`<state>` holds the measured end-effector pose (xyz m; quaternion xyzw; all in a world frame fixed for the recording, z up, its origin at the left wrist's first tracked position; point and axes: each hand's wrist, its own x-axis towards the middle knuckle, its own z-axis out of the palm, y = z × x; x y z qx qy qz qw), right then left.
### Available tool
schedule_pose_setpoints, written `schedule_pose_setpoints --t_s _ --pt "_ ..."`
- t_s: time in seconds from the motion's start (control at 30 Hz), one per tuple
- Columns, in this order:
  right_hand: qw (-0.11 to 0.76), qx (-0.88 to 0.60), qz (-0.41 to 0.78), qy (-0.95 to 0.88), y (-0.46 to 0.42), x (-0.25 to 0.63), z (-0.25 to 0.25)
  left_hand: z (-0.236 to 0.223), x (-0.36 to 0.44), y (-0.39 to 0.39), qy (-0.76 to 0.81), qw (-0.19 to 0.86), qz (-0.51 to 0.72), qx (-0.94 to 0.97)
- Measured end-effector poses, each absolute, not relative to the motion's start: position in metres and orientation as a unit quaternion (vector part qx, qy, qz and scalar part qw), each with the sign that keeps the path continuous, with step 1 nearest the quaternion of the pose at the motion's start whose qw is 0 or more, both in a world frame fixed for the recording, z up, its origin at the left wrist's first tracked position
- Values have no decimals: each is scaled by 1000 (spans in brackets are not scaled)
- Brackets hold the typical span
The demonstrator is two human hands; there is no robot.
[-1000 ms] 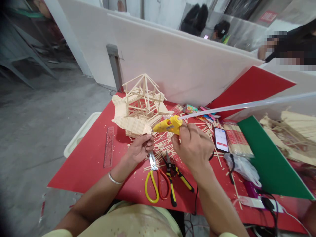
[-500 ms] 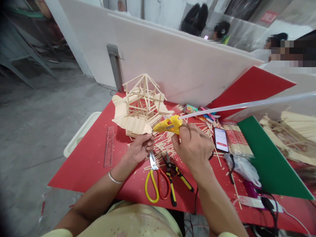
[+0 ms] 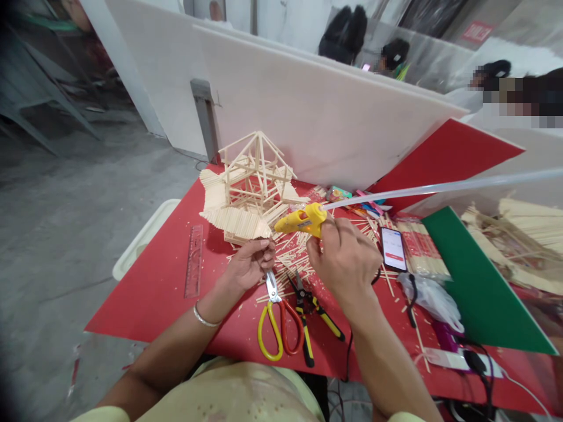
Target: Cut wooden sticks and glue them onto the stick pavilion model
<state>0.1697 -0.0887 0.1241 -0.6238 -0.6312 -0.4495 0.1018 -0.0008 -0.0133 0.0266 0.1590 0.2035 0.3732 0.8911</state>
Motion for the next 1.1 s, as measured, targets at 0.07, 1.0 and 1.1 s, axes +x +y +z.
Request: schedule_pose_setpoints --t_s 0.07,1.0,1.1 --pt "101 -621 -453 -632 -88 170 124 28 -2 -14 203 892 373 156" --pt "100 -629 -438 -634 -88 168 121 28 -2 -13 215 887 379 152" --pt "104 -623 -443 -636 -87 167 122 28 -2 -13 213 888 379 152"
